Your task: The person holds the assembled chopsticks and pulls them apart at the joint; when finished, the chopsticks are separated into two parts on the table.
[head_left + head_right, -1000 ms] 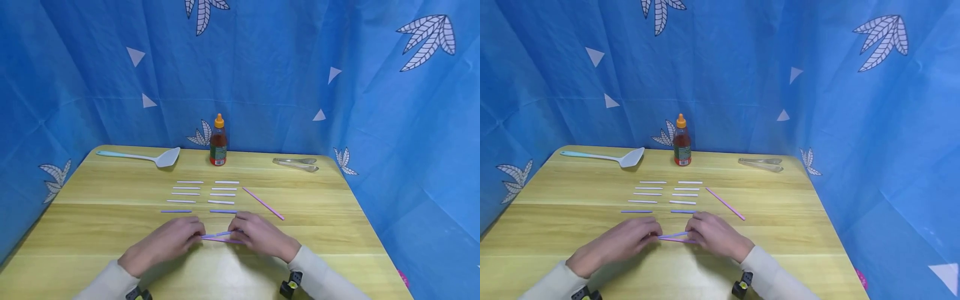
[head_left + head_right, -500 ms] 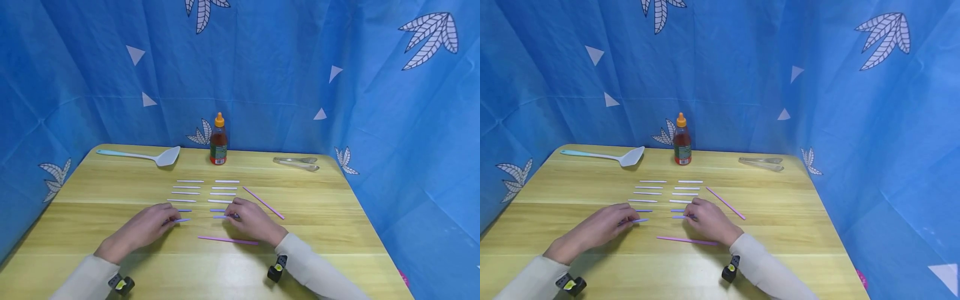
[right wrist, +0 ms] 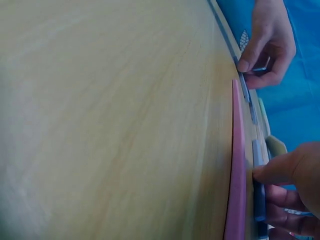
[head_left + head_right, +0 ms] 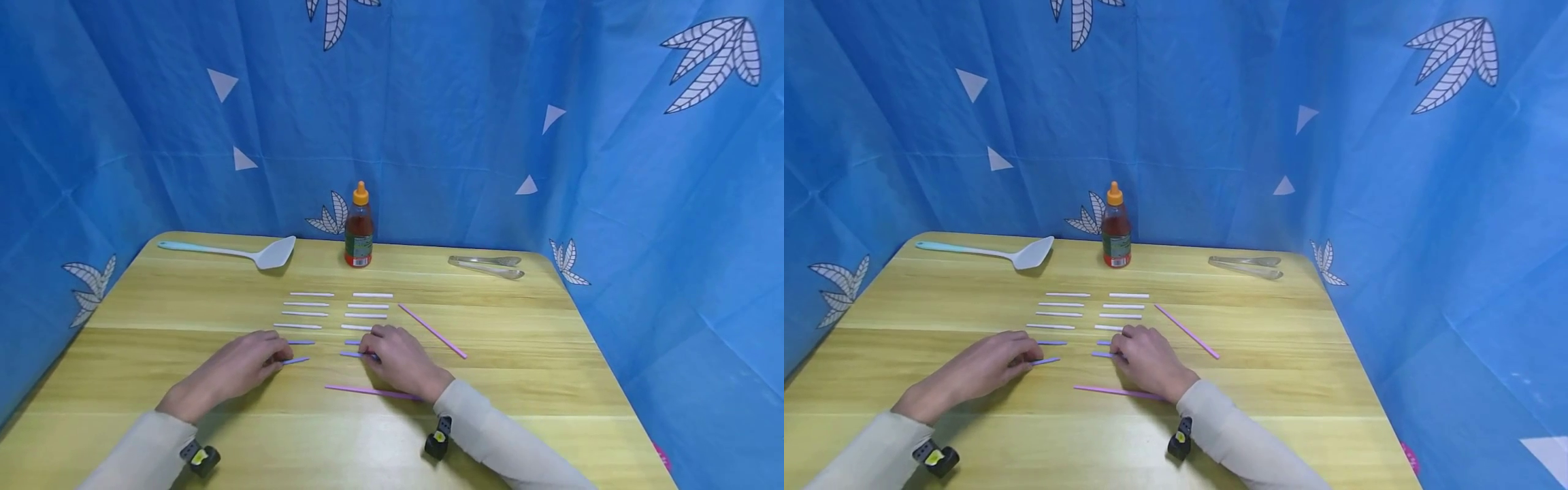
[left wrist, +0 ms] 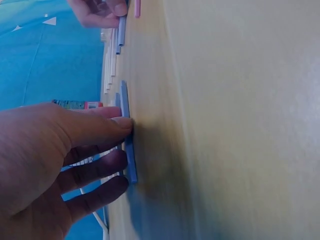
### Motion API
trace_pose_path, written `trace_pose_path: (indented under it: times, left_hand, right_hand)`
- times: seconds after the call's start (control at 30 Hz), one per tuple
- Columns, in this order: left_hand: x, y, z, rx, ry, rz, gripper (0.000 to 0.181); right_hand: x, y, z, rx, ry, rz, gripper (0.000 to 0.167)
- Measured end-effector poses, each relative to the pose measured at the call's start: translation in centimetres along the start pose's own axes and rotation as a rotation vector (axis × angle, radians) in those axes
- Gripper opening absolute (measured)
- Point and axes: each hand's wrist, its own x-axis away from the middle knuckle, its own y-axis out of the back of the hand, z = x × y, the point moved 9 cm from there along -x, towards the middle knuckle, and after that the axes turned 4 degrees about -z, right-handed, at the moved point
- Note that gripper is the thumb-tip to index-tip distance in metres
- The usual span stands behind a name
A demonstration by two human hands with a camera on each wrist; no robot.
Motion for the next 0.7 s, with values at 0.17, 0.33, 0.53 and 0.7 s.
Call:
trace_pose_path:
  times: [0.17,0.33,0.53,0.7]
  left_hand:
    - [-0.1,0.3,-0.2,-0.021,-0.082,-0.057,0.02]
    - [-0.3,0.4,-0.2,-0.04,-0.121,-0.086,0.023]
    - [-0.4,0.3,0.1,-0.023,-0.093,-0.067,0.022]
    - [-0.5,0.2,0.4,0.0,-0.068,-0.048,0.02]
  right_hand:
    - [0.0,0.0,-0.3,-0.007,-0.008,-0.012,0.005]
    - [0.0,0.1,-0.2,-0.014,-0.014,-0.006,0.006]
    - [0.1,0.5,-0.1,-0.017,-0.02,-0.019,0.011]
    - [0.9,1.8,-0.1,-0.044,-0.029,-0.04,0.015]
